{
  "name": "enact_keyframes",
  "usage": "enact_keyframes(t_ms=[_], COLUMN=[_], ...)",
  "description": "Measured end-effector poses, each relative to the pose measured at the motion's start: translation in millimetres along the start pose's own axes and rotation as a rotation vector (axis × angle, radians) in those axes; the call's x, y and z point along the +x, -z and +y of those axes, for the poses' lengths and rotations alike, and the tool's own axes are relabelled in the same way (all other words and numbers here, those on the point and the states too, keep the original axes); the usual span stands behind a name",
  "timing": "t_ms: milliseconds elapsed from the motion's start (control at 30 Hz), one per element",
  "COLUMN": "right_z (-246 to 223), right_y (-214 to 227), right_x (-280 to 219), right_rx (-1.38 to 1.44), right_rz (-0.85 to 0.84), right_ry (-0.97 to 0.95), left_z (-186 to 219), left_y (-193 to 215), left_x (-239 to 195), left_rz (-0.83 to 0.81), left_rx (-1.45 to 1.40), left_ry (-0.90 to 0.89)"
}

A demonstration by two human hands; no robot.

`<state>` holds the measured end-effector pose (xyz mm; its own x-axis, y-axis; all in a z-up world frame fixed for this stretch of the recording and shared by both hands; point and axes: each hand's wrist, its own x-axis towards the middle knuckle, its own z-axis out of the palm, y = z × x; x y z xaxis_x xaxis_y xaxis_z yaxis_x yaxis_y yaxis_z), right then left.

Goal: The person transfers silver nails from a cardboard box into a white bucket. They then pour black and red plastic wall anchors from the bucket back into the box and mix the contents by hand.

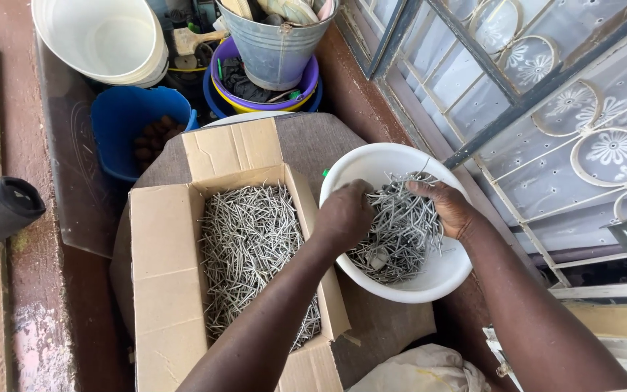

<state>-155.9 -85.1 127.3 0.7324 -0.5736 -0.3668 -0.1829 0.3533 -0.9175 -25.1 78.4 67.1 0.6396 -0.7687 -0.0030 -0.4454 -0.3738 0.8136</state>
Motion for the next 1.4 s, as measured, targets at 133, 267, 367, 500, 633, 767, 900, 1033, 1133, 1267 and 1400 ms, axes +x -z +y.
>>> enact_keyframes(t_ms=[133,267,367,500,633,767,900,1033,1133,1267,1400], right_z=[15.6,26.6,19.5,23.4,20.6,43.9,28.3,41.2,24.4,1.5,-18.2], right_y=[1.4,6.4,-3.1,5.4,1.7,44.1,28.4,45.5,29.6,8.6,-79.5], right_x=[6.7,14.2,7.3,17.2,5.7,32.3,16.1,25.5,21.5,24.8,-3.5], right_rx=[0.015,0.004,0.039,0.078,0.147,0.151,0.153,0.148,0.103,0.023,0.006], right_rz=[-0.036,-0.079,-0.072,-0.090,-0.079,-0.058,-0.039,-0.058,-0.052,-0.120,-0.156], right_ry=[-0.036,-0.095,-0.115,-0.108,-0.096,-0.085,-0.036,-0.031,-0.031,-0.045,-0.046], left_z=[33.4,26.8,19.2,21.3,22.1,9.9,1.7,-17.8,-31.8,-49.7,-85.1], left_y=[31.6,27.5,20.3,37.1,48.5,32.2,25.1,45.4,89.6,149.3,178.2], left_x=[-19.9,-19.6,-12.5,-23.0,-27.7,-16.7,-19.4,-35.5,-52.9,-81.2,-106.0], left_rz=[-0.122,-0.080,-0.008,0.000,-0.070,-0.123,-0.053,0.102,0.194,0.244,0.381], left_rx=[0.045,-0.003,-0.091,-0.227,-0.320,-0.171,-0.262,-0.574,-0.663,-0.788,-0.862], left_ry=[-0.030,0.003,-0.042,-0.055,-0.061,-0.144,-0.186,-0.144,-0.148,0.100,0.295])
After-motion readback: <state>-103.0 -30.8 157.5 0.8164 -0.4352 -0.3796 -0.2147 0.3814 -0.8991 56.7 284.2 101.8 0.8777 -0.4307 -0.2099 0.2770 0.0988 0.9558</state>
